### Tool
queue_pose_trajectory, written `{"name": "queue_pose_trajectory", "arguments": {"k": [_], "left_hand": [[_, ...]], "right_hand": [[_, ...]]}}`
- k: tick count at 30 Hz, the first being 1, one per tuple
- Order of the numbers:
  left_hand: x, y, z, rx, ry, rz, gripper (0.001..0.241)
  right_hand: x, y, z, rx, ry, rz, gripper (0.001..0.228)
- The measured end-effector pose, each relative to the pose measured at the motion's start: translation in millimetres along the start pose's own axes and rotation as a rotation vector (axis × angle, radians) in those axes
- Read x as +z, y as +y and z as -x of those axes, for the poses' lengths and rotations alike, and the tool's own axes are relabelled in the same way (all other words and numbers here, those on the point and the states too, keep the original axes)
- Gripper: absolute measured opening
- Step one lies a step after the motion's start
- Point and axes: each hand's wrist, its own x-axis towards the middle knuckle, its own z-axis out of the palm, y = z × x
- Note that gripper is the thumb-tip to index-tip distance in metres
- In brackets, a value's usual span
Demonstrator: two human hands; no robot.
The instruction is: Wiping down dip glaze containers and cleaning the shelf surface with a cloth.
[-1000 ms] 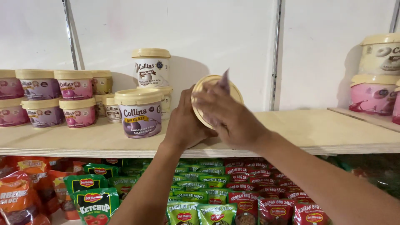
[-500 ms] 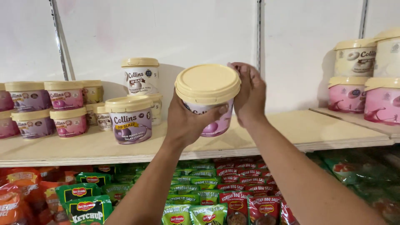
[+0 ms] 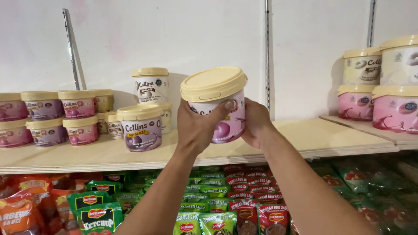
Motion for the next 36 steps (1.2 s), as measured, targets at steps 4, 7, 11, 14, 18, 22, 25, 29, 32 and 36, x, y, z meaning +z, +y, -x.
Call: {"name": "queue_pose_trajectory", "arguments": {"k": [4,7,11,14,18,22,25,29,32,36], "left_hand": [[4,1,-6,-0.113,-0.136,0.192,0.073],[17,-1,-13,-0.308,-0.023,0.566,0.067],[16,20,-10,-0.079,0.109,0.536,0.061],[-4,19,-12,0.154,0.102,0.290,0.068],[-35,14,-31,0.172,0.149,-0.119,0.084],[-60,12,-54,0.171,0.204,-0.315,0.093],[-82,17,-73,-0.072,0.139,-0.333,0.095],[-114,11,-98,-0.258,0.063,-0.444,0.098],[-137,-2,-109,-0.297,0.052,-0.444,0.097],[-165,-23,-119,-0.257,0.003,-0.379,0.082]], "right_hand": [[4,17,10,0.190,-0.330,-0.465,0.037],[36,30,30,0.185,-0.278,-0.733,0.035],[47,68,37,0.071,-0.297,-0.963,0.031],[60,55,59,-0.058,-0.434,-0.986,0.027],[93,12,70,0.076,0.047,-0.541,0.034],[101,27,44,0.089,0.067,-0.446,0.032],[110,41,26,0.088,-0.005,-0.326,0.030],[129,56,8,0.018,-0.025,0.037,0.038],[145,63,5,-0.068,-0.029,0.192,0.044],[168,54,16,-0.094,-0.040,0.517,0.057]]}}
